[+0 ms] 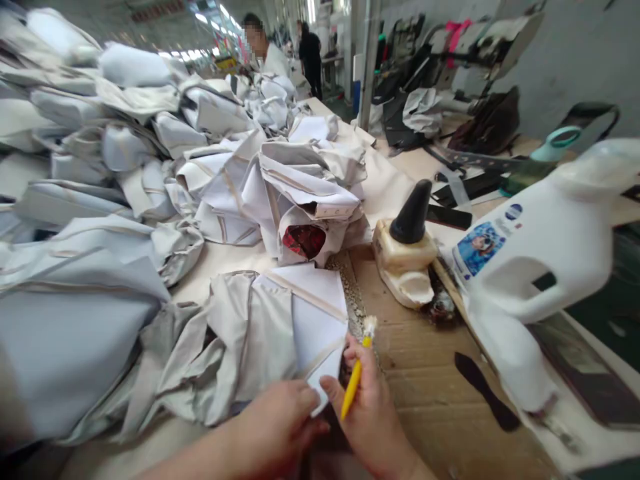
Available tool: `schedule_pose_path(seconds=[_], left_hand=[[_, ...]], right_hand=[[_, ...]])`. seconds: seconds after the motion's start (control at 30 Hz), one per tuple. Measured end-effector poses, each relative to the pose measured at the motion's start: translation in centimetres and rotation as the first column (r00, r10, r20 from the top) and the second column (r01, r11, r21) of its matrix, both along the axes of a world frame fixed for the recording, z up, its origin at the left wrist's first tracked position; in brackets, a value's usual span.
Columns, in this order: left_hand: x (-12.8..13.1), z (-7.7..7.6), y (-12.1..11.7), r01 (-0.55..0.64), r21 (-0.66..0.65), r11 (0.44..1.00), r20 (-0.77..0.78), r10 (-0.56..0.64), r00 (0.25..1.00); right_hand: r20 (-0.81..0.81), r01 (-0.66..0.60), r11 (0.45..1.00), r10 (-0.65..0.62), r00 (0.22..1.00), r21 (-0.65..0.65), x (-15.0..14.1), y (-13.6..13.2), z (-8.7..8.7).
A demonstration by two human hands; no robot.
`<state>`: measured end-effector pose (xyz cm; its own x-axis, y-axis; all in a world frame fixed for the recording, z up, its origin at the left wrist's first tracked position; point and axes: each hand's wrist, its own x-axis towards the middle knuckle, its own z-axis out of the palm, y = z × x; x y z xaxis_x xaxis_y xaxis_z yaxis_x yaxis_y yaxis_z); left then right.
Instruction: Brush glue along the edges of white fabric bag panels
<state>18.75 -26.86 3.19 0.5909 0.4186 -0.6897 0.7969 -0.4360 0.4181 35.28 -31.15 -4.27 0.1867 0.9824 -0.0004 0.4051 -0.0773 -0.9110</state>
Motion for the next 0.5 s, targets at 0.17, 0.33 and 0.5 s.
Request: schedule_pose_path(seconds=[0.17, 0.33, 0.5], left_hand=[[2.0, -1.2, 6.1, 0.179, 0.168, 0.969, 0.256, -0.218, 0.942], [2.0, -4.5, 11.9, 0.038, 0.445, 0.895, 0.032, -0.058, 0.998], [2.5, -7.1, 12.7, 0.087, 0.446, 0.891, 0.004, -0.100, 0.995]], right_hand=[[0.473, -0.085, 0.996, 0.063, 0.879, 0.026, 0.7, -0.3, -3.5], [0.661, -0.195, 0.979, 0.105, 0.743, 0.063, 2.3, 0.0, -4.1], [0.403, 0.034, 0.988, -0.094, 0.910, 0.152, 8.9, 4.0, 0.4]])
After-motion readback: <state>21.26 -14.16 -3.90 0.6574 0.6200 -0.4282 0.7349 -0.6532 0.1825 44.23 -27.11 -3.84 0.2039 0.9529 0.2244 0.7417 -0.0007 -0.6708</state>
